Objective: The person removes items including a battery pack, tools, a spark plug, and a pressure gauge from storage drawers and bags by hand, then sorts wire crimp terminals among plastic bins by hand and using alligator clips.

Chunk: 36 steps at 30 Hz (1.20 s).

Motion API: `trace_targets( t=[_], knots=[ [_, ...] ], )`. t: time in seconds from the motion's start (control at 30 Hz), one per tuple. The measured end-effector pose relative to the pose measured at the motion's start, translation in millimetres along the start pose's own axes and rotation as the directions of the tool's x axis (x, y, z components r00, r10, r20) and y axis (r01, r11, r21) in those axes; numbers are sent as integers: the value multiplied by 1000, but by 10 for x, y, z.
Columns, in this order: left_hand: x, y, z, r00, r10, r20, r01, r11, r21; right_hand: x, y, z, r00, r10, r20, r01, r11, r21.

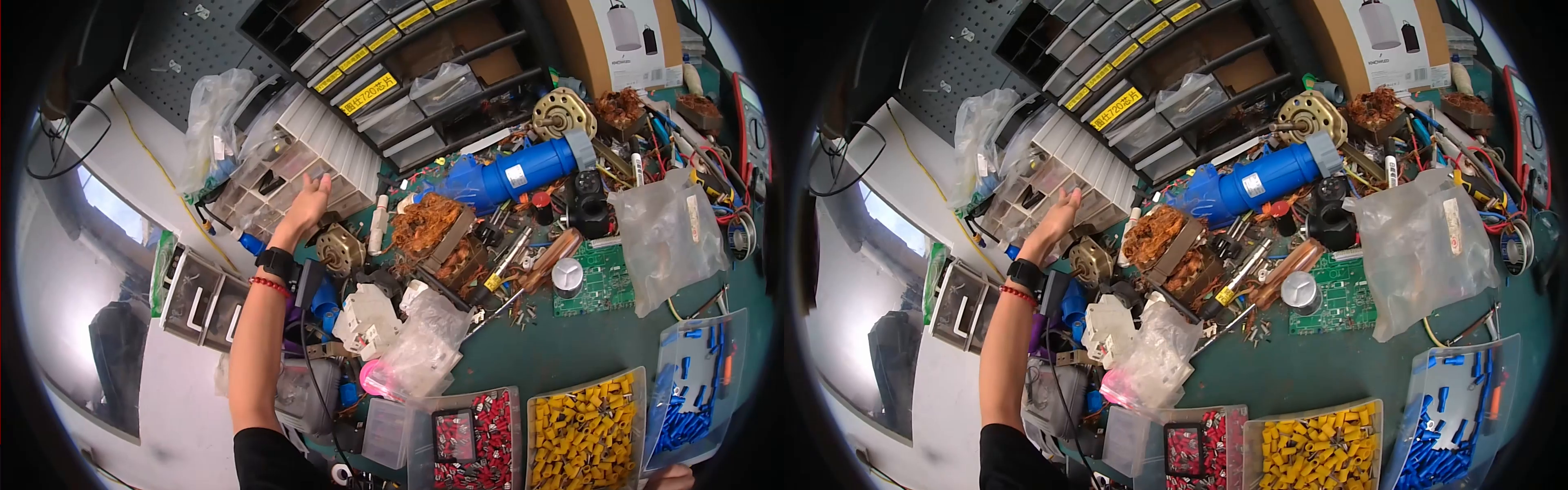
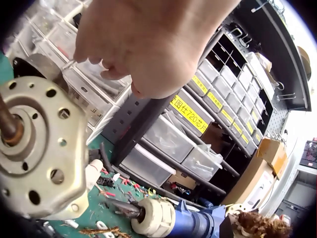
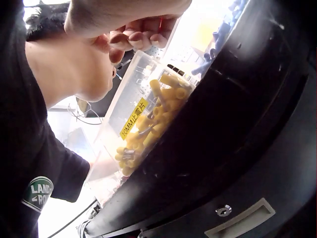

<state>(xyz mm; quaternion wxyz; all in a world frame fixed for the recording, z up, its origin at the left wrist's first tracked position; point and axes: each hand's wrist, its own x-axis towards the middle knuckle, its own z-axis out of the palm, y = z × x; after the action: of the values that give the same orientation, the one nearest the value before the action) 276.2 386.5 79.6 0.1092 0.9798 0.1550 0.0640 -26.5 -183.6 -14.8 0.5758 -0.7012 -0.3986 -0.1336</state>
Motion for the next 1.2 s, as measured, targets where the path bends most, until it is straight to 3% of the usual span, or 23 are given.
trace_targets(
  t=[0.13,0.2,0.33,0.43,0.6,0.67,0.7,0.77,0.97,1.03,1.07,1.1,1.13,1.17,1.2],
  knots=[
    [-59,-54,-84,1000,23,0,-23,1000,6,1,-13,-24,1000,0,28,-1,1000,9],
    [-134,-139,-101,992,124,38,-121,989,-80,-25,2,1,1000,-16,3,16,1000,10],
    [-375,-63,-159,991,129,41,-127,991,-42,133,-49,63,997,8,-76,-8,1000,3],
    [-598,-7,-252,992,122,42,-117,989,-94,-11,-54,25,999,24,-29,-24,1000,10],
    [-978,32,-423,989,146,-33,-149,979,-139,188,-100,-23,999,24,-25,-23,999,23],
    [-1142,8,-459,957,256,-137,-285,918,-275,77,-82,80,997,7,-82,-4,999,38],
    [-1260,61,-465,956,233,-176,-285,881,-378,-42,-74,88,995,15,-100,-14,1000,10],
    [-1626,335,-514,917,246,-315,-350,874,-338,129,-136,138,979,-41,-200,39,999,-10],
    [-2943,1073,-555,871,258,-418,-458,732,-503,-20,-372,185,941,-121,-316,95,991,-96],
    [-3443,1214,-497,855,286,-432,-487,731,-479,34,-432,360,716,-286,-637,334,942,-47],
    [-3671,1270,-445,821,345,-455,-546,705,-452,6,-534,479,603,-269,-751,304,948,-95],
    [-3819,1260,-436,713,553,-431,-695,640,-328,-60,-805,498,587,-131,-799,204,979,-11],
    [-3990,1306,-385,650,649,-394,-759,539,-365,-67,-919,445,564,-165,-809,348,936,52],
    [-4173,1433,-298,650,632,-422,-758,505,-412,8,-1004,390,537,-190,-822,485,867,117],
    [-4274,1526,-334,599,715,-361,-764,375,-525,125,-978,380,441,-347,-827,682,729,58]
  ],
)
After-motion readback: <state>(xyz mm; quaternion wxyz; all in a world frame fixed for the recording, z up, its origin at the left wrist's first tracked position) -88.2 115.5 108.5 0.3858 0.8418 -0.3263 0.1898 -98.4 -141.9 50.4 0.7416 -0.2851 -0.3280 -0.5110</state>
